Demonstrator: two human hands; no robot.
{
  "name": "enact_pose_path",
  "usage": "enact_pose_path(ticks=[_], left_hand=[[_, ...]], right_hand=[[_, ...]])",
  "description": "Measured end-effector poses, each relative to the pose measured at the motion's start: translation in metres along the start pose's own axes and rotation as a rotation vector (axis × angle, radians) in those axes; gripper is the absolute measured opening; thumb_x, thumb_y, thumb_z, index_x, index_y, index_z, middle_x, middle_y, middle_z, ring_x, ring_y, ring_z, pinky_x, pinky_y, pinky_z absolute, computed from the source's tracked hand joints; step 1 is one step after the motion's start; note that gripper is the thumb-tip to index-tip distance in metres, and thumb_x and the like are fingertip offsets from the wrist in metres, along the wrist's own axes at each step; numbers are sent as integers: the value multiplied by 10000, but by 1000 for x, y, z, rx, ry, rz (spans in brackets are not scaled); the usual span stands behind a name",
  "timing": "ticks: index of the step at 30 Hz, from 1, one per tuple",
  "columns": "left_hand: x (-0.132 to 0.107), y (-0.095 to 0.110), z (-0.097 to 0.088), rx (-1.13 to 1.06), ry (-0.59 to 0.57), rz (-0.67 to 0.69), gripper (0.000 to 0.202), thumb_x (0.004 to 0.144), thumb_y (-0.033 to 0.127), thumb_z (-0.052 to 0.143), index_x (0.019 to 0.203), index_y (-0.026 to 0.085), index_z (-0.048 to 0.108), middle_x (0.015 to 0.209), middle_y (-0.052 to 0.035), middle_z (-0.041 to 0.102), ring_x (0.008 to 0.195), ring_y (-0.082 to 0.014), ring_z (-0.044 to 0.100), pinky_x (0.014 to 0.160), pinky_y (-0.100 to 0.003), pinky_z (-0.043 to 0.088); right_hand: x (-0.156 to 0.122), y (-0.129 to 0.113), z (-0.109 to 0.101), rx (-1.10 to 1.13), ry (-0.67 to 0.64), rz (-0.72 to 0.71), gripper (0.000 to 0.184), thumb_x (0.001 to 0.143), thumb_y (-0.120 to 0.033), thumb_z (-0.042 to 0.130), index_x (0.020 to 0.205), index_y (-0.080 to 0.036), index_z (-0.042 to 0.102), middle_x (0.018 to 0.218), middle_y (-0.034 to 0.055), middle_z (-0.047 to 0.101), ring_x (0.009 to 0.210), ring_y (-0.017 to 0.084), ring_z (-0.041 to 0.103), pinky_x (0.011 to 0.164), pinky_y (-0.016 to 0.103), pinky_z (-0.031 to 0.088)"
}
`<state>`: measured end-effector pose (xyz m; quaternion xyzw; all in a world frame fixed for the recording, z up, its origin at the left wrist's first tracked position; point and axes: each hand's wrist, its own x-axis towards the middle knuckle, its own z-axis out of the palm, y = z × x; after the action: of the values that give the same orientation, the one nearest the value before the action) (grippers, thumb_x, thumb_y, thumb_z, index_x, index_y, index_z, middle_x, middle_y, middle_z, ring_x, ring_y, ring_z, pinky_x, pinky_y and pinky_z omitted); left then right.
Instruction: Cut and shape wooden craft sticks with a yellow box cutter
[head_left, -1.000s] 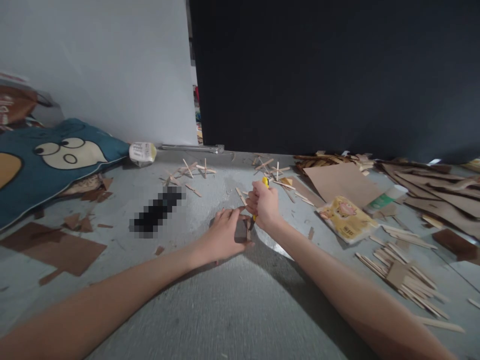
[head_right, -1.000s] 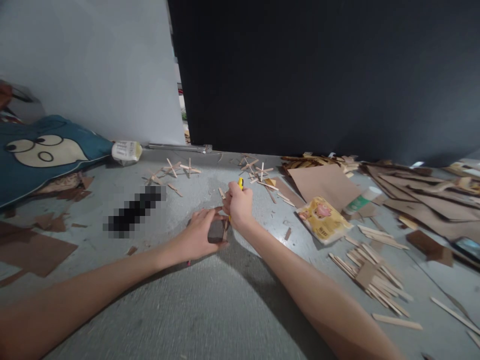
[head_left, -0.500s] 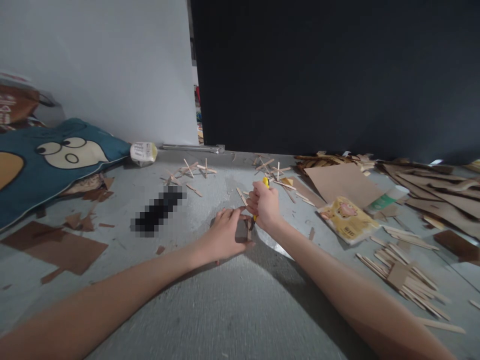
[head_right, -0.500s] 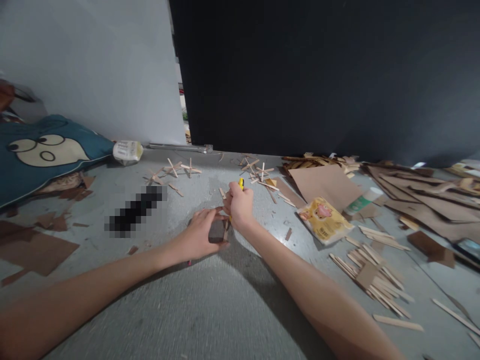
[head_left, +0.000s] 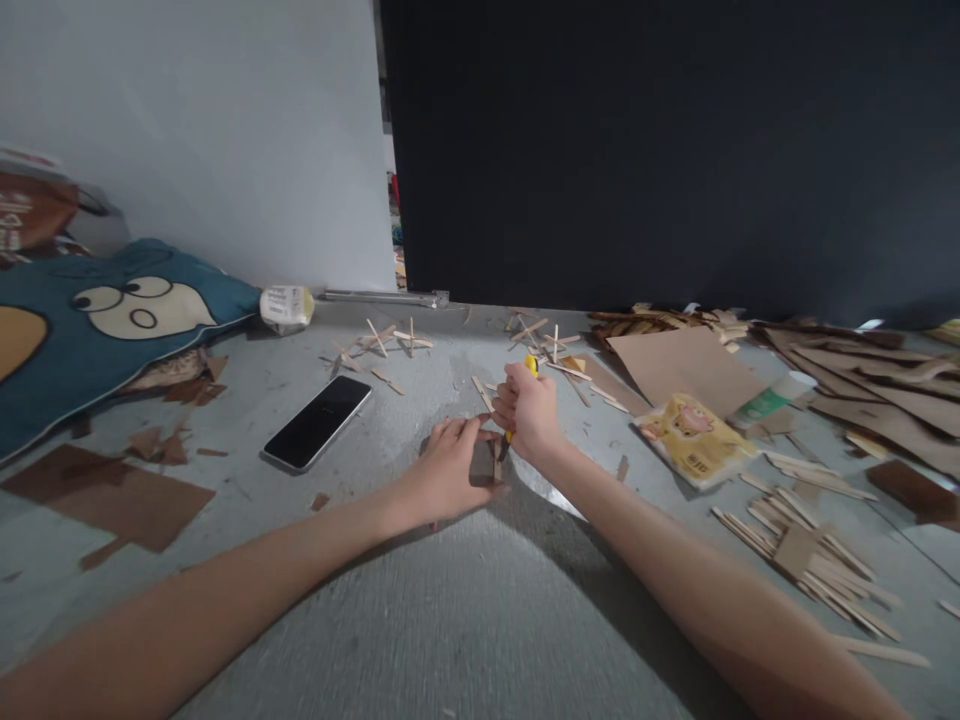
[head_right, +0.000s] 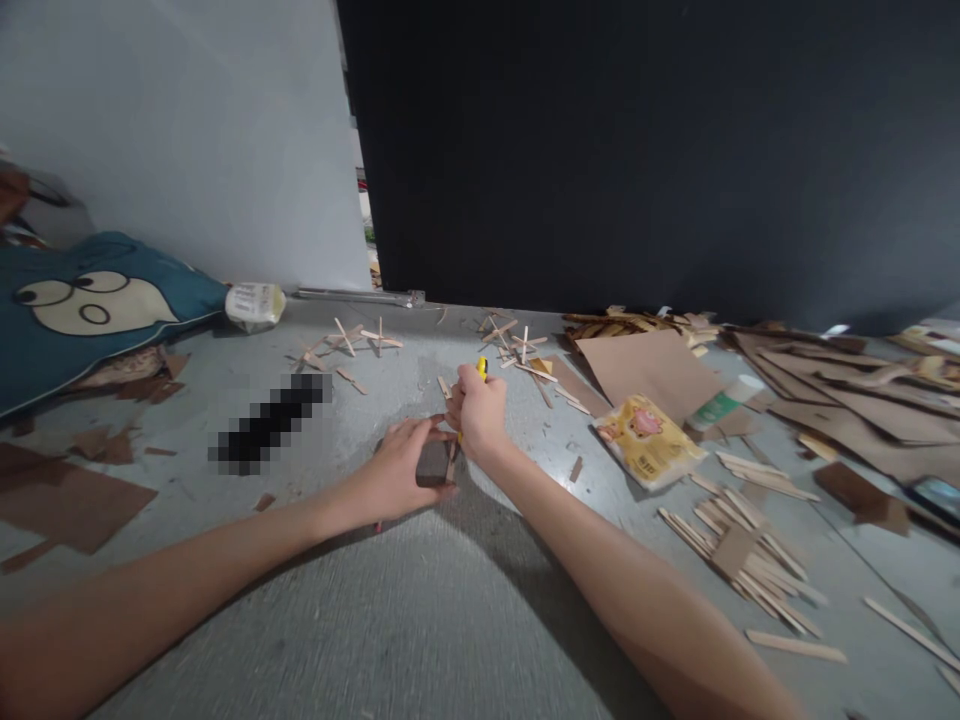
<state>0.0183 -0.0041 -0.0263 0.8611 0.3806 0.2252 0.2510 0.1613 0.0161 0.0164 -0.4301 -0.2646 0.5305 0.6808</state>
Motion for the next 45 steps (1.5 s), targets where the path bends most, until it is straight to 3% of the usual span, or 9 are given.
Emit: enact_pose_path(ticks=[8, 21, 31, 34, 36, 39, 45], left_hand=[[0, 0, 1, 21, 16, 20, 539, 723, 382, 854, 1165, 230, 586, 1264, -140, 634, 1293, -395, 539, 1121, -591, 397], [1, 1, 2, -1, 8, 12, 757, 693, 337, 870, 1346, 236, 502, 1366, -144, 608, 1321, -400, 531, 1130, -588, 392], [1, 2, 2, -37, 19, 13, 784, 664, 307, 873, 1349, 241, 499, 1373, -152, 606, 1352, -411, 520, 1149, -626, 365], [1, -1, 0, -86, 20, 39, 683, 722, 301, 817, 1334, 226, 524, 1394, -160, 602, 1342, -389, 535, 1156, -600, 373], [1, -5, -2, -172, 58, 26, 568, 825, 233, 679, 1367, 230, 508, 1412, -150, 609, 1363, -339, 536, 1162, -554, 384], [3, -12, -4, -298, 169, -40, 603, 864, 122, 518, 1449, 248, 440, 1404, -119, 641, 1355, -268, 557, 1152, -499, 402], [7, -15, -5, -359, 267, -120, 519, 864, 113, 492, 1371, 222, 472, 1300, -101, 698, 1245, -241, 617, 1112, -463, 420]], right_hand=[[1, 1, 1, -28, 2, -26, 384, 699, -256, 573, 580, -275, 209, 439, -131, 163, 373, 49, 112, 326, 199, 116], [-1, 15, 7, -99, -11, -110, 387, 655, -279, 605, 532, -278, 238, 449, -127, 185, 369, 41, 146, 313, 202, 139], [-2, 16, 1, -87, -11, -129, 413, 666, -308, 627, 540, -274, 235, 457, -125, 188, 383, 42, 145, 330, 205, 121], [-2, 15, 0, -85, -12, -121, 415, 660, -300, 632, 542, -271, 236, 455, -126, 194, 386, 41, 145, 334, 204, 127], [-2, 12, 1, -85, -13, -108, 415, 665, -295, 627, 546, -272, 230, 450, -128, 190, 383, 41, 139, 333, 205, 129], [-3, 4, 1, -86, -14, -91, 419, 678, -289, 615, 567, -278, 211, 448, -132, 170, 377, 43, 123, 330, 207, 121], [-4, -4, 2, -98, -23, -103, 413, 674, -270, 611, 583, -279, 208, 453, -132, 170, 371, 43, 128, 334, 204, 119]])
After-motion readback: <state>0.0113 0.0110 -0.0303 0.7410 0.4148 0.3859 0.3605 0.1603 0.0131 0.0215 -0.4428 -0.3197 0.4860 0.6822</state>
